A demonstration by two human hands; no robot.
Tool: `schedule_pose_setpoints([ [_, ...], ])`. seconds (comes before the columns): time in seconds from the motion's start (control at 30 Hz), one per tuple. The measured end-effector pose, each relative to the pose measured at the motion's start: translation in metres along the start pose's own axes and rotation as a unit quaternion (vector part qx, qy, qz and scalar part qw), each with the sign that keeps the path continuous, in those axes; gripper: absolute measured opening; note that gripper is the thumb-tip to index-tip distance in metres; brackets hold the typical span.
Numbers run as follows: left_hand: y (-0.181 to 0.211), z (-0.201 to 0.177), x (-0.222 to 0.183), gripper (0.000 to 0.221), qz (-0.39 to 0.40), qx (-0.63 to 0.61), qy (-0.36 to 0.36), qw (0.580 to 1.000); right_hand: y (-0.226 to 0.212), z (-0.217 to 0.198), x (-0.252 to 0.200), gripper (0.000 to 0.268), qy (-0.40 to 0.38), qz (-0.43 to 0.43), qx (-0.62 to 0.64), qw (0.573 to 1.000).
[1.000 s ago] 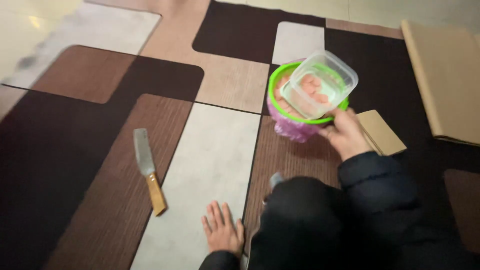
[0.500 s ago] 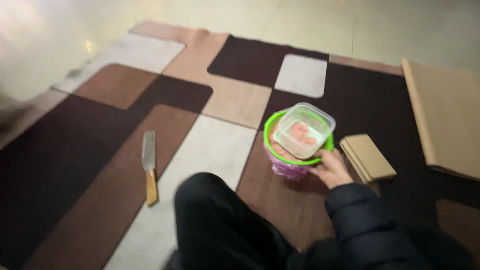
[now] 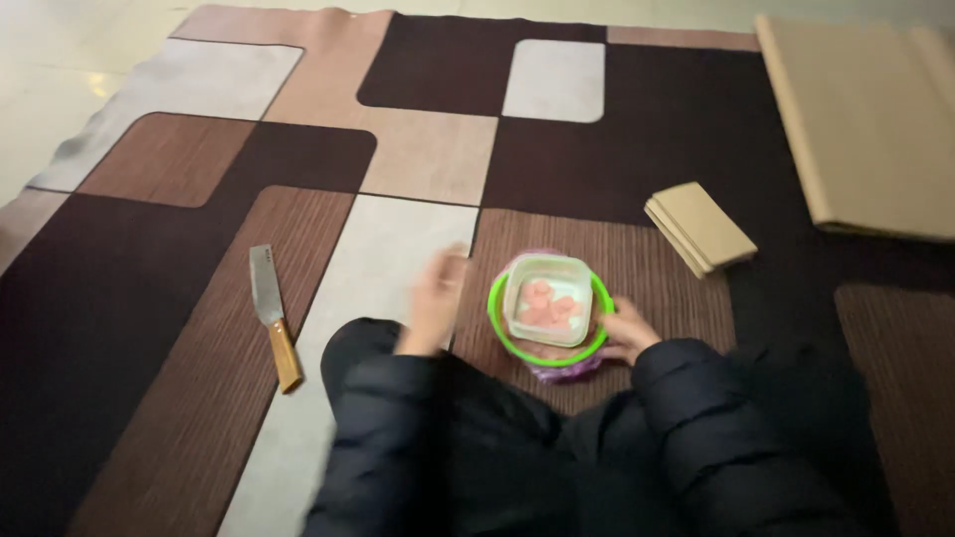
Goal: Separating and transferring thin food slices from a small container to a larger bowl
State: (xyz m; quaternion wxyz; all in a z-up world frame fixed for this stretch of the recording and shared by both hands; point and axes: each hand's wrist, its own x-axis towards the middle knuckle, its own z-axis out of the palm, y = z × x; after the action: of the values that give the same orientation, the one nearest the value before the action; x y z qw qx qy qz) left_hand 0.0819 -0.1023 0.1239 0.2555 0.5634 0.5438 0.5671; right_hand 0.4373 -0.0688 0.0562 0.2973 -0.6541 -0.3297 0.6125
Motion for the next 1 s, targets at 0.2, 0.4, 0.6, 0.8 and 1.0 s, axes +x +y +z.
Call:
schedule_pose_setpoints([
  [0.2,-0.004,0.053,-0.027,0.081,-0.165,0.198,-0.177,0.950,0.016,-0.029,0.052,0.061,0.147,-0.209,-0.363,0.896],
  [0.4,-0.018,0.058,-0.022,0.099,-0.257,0.187,-0.292,0.902,-0.031,0.010,-0.006,0.074,0.097,-0.171,-0.170,0.966],
  [0.6,-0.042,0.061,-0.019,0.084,-0.269,0.147,-0.281,0.909,-0.062,0.025,-0.059,0.076,0.015,-0.098,-0.087,0.991],
  [0.8,-0.079,0.079,-0.022,0.048,-0.372,-0.012,-0.166,0.913,-0.045,-0.003,-0.012,0.045,0.065,-0.129,-0.095,0.985],
  [1.0,-0.036,0.062,-0.018,0.047,-0.348,-0.098,-0.140,0.922,-0.033,0.016,0.004,0.048,0.069,-0.134,-0.323,0.934],
])
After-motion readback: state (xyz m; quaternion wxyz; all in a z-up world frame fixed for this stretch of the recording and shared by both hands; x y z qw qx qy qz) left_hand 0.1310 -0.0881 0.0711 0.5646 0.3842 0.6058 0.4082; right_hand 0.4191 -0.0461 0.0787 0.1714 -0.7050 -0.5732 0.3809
